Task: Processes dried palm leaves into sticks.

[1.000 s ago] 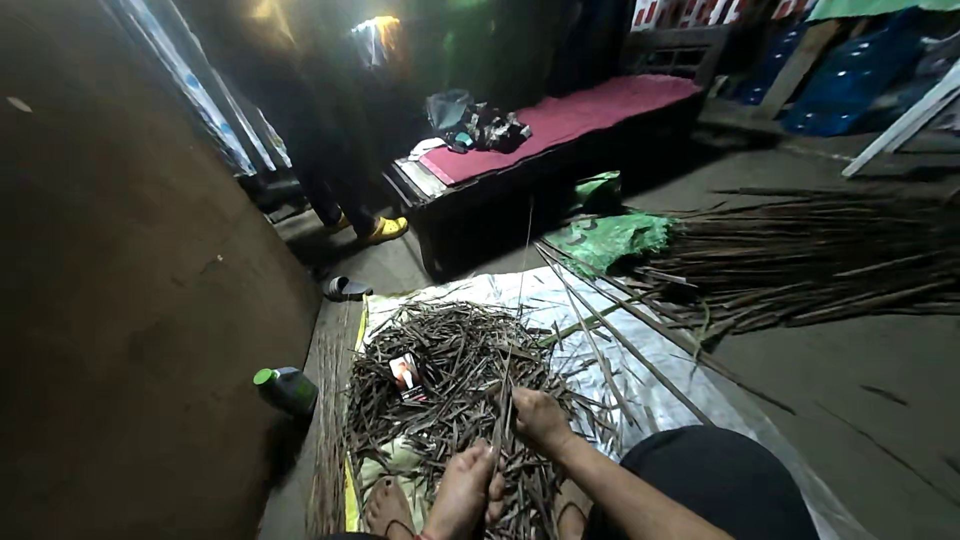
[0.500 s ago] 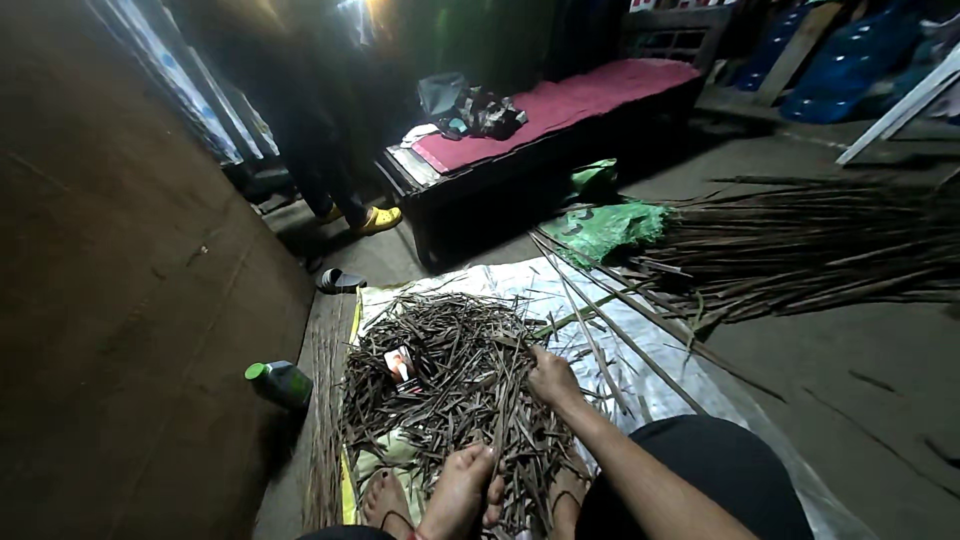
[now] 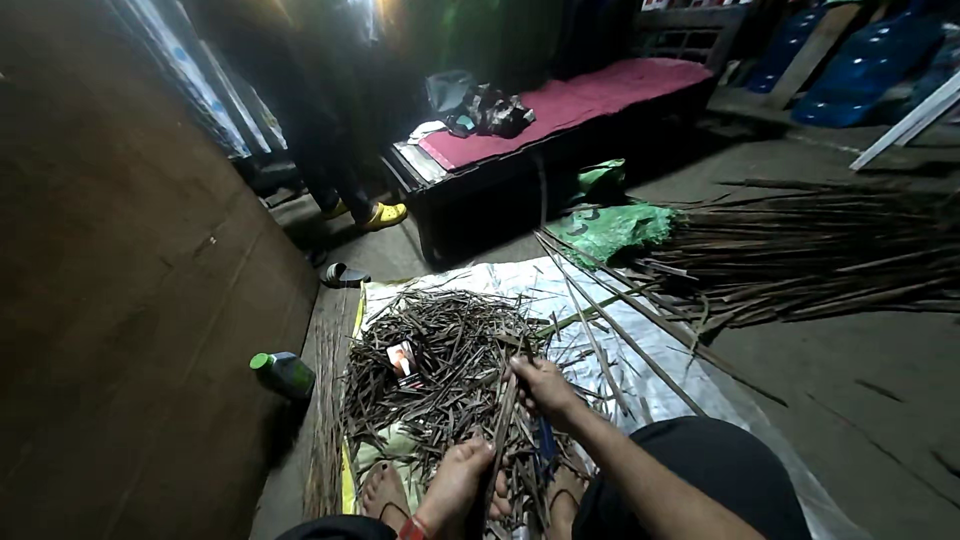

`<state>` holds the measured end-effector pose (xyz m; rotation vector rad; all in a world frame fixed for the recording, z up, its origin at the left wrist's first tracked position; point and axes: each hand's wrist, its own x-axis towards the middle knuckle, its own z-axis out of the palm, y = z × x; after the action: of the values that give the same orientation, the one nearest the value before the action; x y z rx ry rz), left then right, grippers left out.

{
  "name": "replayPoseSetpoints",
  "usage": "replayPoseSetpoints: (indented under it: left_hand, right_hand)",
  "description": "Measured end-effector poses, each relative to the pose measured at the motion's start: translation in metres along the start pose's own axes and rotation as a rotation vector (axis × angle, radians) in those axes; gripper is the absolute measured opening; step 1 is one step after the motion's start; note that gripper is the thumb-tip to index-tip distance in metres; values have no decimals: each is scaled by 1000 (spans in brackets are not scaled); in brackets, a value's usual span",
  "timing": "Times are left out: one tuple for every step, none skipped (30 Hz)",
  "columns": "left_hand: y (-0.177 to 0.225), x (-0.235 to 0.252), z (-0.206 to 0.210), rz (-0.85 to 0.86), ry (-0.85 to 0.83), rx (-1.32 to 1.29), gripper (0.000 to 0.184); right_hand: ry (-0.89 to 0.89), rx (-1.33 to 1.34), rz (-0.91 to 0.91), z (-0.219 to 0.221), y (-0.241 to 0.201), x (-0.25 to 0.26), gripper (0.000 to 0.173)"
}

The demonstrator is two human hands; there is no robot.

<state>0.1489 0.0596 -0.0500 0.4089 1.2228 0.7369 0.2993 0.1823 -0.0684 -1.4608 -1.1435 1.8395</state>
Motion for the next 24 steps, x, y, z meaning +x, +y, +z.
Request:
replayPoseSetpoints:
  left_hand:
    - [0,0,0,7,16,-5,30]
    - [0,1,-1,13,51,-14,30]
    - [1,3,0,18,92,-18,30]
    - [4,4,0,16,129,-18,29]
    - [5,6,-1,13,161,-17,28]
    - [6,8,-1,14,182,-10,28]
    - [6,9,-2,20,192,2,27]
    - [5,9,-2,37,193,12,25]
    - [4,10,-1,59,199,17,23]
    - [3,10,0,79,203,18,21]
    - [2,9,1,92,203,20,20]
    - [1,9,2,99,200,24,20]
    - [1,8,2,102,193,38,21]
    - [1,7,2,98,183,45,23]
    - [2,6,2,81,173,49,25]
    - [2,5,3,64,166,47,26]
    - [3,4,3,49,154,43,26]
    - [2,3,4,38,139,35,26]
    - [2,2,5,32,119,27,26]
    - [1,0,6,28,103,19,26]
    - [0,-1,7,26,93,14,26]
    - [-1,-1,7,24,88,12,26]
    - [-1,-1,8,23,84,12,26]
    - [0,-2,8,21,78,15,26]
  right_hand:
    - [21,-20,-18,-3,3,2,34]
    - [21,-100,-55,-3,7,3,32]
    - [8,-232,-115,-3,13,1,31]
    - [-42,-412,-165,-1,18,-2,31]
    - [-134,-597,-184,2,18,-7,32]
    - [-217,-755,-200,8,21,-12,31]
    - [-280,-877,-206,17,24,-18,29]
    - [-326,-958,-201,24,25,-25,24]
    - [-338,-1007,-206,30,26,-30,21]
    - [-325,-1046,-212,34,26,-33,20]
    - [-298,-1087,-222,36,25,-34,21]
    - [-267,-1131,-233,36,24,-33,22]
    - [-221,-1162,-262,35,25,-30,22]
    - [-181,-1181,-257,34,25,-25,22]
    - [-151,-1192,-228,32,24,-21,23]
    - [-120,-1193,-211,30,24,-17,24]
    - [-78,-1183,-231,28,26,-14,25]
    - [-39,-1167,-244,26,28,-10,26]
    - [0,-1150,-245,23,28,-6,28]
    - [34,-1140,-238,19,27,-2,29]
    - [68,-1141,-254,15,26,3,29]
    - [89,-1149,-245,11,24,7,29]
    - [109,-1161,-220,7,21,11,30]
    - [119,-1175,-172,4,15,14,32]
